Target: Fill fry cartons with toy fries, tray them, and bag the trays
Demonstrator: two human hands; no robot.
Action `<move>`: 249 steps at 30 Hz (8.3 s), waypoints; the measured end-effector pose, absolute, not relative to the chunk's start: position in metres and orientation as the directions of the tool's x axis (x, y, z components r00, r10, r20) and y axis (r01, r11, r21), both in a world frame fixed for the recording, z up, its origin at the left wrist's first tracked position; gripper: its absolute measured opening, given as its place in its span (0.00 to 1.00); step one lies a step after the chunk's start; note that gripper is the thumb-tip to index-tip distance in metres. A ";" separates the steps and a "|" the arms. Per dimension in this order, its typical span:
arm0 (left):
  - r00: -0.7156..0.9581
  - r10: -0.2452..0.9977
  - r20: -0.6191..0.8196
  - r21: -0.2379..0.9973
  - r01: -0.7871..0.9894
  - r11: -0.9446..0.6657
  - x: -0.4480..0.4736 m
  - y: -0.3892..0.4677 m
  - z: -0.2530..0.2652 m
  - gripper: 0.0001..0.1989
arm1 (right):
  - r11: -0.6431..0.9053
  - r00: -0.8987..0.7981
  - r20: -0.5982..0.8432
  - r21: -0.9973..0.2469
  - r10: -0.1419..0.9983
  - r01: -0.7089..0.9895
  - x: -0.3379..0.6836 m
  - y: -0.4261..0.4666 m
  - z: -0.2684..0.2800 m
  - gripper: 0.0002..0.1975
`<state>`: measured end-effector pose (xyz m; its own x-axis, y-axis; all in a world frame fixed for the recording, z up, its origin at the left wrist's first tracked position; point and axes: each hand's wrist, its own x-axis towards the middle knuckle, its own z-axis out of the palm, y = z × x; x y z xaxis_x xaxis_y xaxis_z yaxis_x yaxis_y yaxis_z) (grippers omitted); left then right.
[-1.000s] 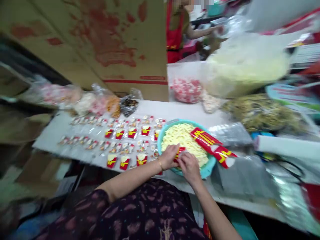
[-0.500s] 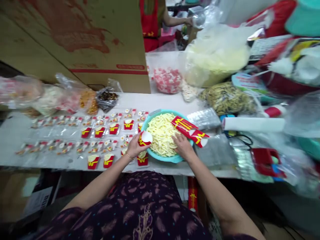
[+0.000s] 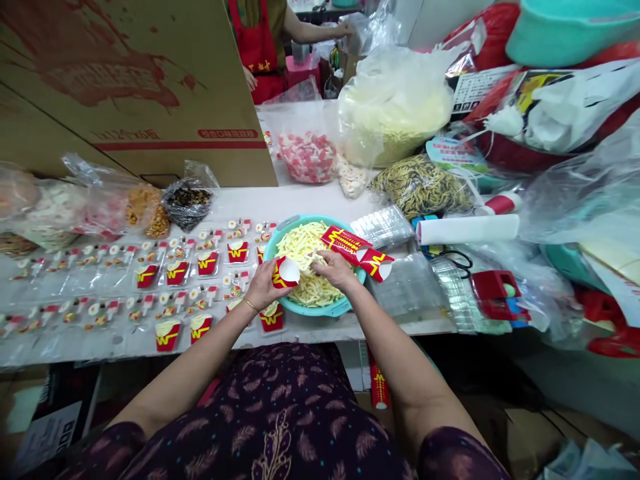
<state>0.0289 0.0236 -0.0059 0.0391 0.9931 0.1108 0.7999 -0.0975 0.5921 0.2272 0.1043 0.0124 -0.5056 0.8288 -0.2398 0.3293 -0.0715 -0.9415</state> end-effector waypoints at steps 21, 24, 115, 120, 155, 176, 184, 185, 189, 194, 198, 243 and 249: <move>-0.033 0.991 0.128 0.658 0.751 -0.060 0.055 0.041 -0.021 0.30 | 0.436 -0.631 -0.111 -0.632 0.768 0.641 0.192 0.099 0.025 0.09; -0.034 0.993 0.116 0.674 0.736 -0.054 0.058 0.042 -0.025 0.30 | 0.455 -0.716 -0.136 -0.689 0.684 0.565 0.192 0.097 0.028 0.11; -0.206 0.939 -0.274 0.961 -0.029 0.274 0.063 0.033 -0.017 0.23 | 0.150 -0.676 -0.203 -0.893 0.708 0.425 0.200 0.092 0.020 0.11; -0.275 0.884 -0.379 0.919 -0.224 0.324 0.055 0.037 -0.015 0.24 | 0.151 -0.592 -0.093 -0.925 0.801 0.349 0.221 0.098 0.031 0.13; -0.453 0.857 -0.245 0.969 -0.127 0.210 0.047 0.001 -0.002 0.21 | 0.499 -0.747 -0.018 -0.733 0.664 0.462 0.177 0.055 0.039 0.12; -0.734 0.576 -0.359 0.933 -0.286 0.217 -0.173 -0.153 -0.045 0.18 | -0.102 -0.751 -0.385 -0.913 0.536 0.395 -0.092 -0.032 -0.011 0.13; -0.796 0.552 -0.249 0.781 0.172 0.601 -0.272 -0.278 -0.089 0.07 | 0.429 -0.790 -0.290 -0.713 0.540 0.555 -0.255 -0.093 -0.035 0.09; -0.789 0.561 -0.251 0.775 0.184 0.605 -0.275 -0.280 -0.096 0.07 | 0.499 -0.803 -0.303 -0.656 0.514 0.567 -0.265 -0.103 -0.042 0.09; -0.785 0.563 -0.260 0.783 0.169 0.598 -0.283 -0.272 -0.115 0.03 | 0.725 -0.839 -0.404 -0.442 0.365 0.528 -0.282 -0.133 -0.068 0.10; -0.765 0.565 -0.309 0.756 0.163 0.634 -0.293 -0.269 -0.117 0.01 | 0.779 -0.849 -0.476 -0.435 0.228 0.452 -0.278 -0.127 -0.070 0.08; -0.751 0.591 -0.295 0.649 0.296 0.701 -0.297 -0.273 -0.113 0.06 | 0.801 -0.887 -0.406 -0.443 0.221 0.403 -0.257 -0.117 -0.059 0.14; 0.029 0.951 0.308 0.673 0.699 -0.239 0.026 -0.012 -0.012 0.11 | -0.437 0.457 -0.131 -0.598 0.880 0.672 0.343 0.092 -0.011 0.14; 0.348 0.907 0.239 0.605 0.677 -0.419 0.076 -0.006 0.001 0.39 | 0.194 -0.186 0.079 -0.627 0.979 0.755 0.279 0.029 0.023 0.12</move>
